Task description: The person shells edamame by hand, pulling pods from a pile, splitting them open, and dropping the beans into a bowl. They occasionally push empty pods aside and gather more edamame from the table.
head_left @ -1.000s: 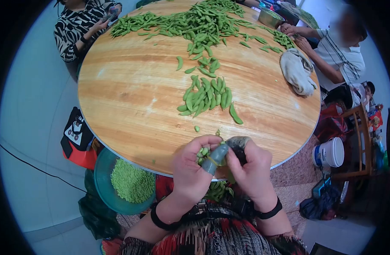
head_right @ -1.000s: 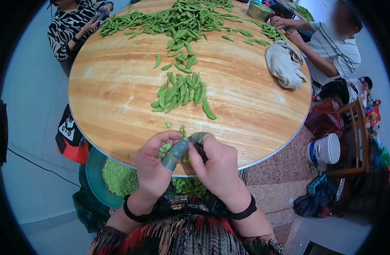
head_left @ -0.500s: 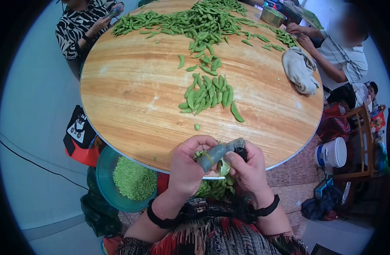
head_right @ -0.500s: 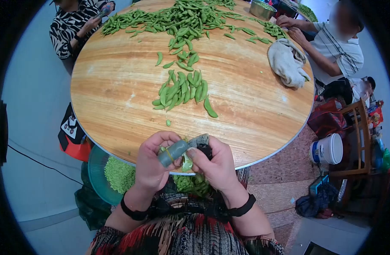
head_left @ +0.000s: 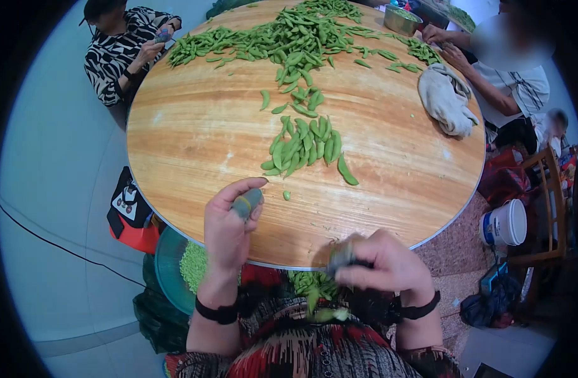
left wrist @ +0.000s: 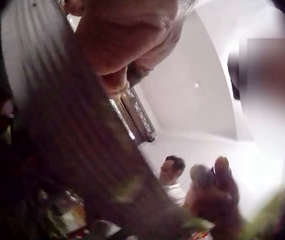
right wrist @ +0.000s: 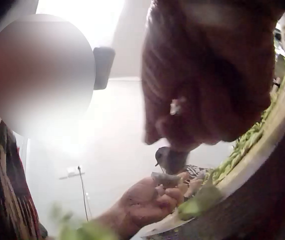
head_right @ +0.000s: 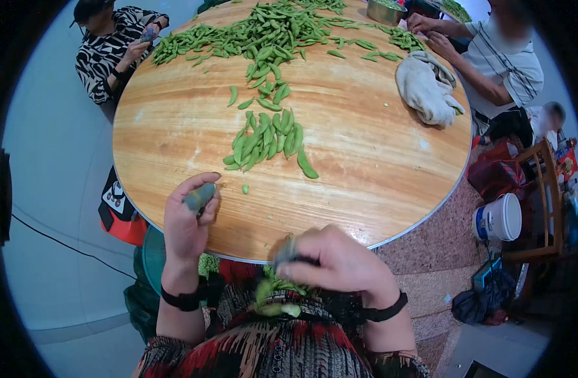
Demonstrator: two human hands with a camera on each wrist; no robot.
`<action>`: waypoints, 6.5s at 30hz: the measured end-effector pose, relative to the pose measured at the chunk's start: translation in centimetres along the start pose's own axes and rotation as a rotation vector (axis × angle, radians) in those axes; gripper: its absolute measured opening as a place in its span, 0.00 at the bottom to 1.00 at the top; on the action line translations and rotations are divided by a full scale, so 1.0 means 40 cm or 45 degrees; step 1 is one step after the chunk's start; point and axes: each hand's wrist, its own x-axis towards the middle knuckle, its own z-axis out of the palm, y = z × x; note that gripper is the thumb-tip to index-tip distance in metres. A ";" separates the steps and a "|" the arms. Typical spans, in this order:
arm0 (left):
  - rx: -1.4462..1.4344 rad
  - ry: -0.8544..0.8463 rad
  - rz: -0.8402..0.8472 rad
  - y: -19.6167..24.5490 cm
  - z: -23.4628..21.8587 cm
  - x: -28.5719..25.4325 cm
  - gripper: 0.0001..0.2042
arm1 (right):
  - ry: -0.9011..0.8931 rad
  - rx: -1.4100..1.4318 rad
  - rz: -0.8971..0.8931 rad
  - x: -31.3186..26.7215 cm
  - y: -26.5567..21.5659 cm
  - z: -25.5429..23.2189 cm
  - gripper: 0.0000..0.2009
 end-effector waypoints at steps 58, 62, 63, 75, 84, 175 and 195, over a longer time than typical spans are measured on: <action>-0.013 -0.359 0.049 -0.073 0.096 -0.053 0.03 | 0.621 -0.057 0.209 0.070 0.009 0.117 0.07; 0.289 -0.216 0.276 -0.085 0.106 -0.049 0.04 | 0.696 -0.507 -0.013 0.079 0.014 0.104 0.06; 0.284 -0.214 0.279 -0.077 0.105 -0.051 0.04 | 0.646 -0.001 0.179 0.075 0.012 0.093 0.07; 0.658 -0.295 0.349 -0.023 0.079 -0.069 0.17 | 0.684 0.076 0.312 0.104 -0.045 0.040 0.08; 0.869 -0.507 0.920 -0.025 0.046 -0.064 0.13 | 0.422 1.185 0.526 0.116 -0.019 0.061 0.04; -0.364 -0.639 -0.150 0.029 0.094 -0.027 0.28 | 0.352 0.519 0.049 0.115 0.008 0.034 0.08; -0.298 -0.344 -0.145 -0.021 0.120 -0.003 0.20 | 0.881 1.382 0.166 0.144 0.000 0.029 0.02</action>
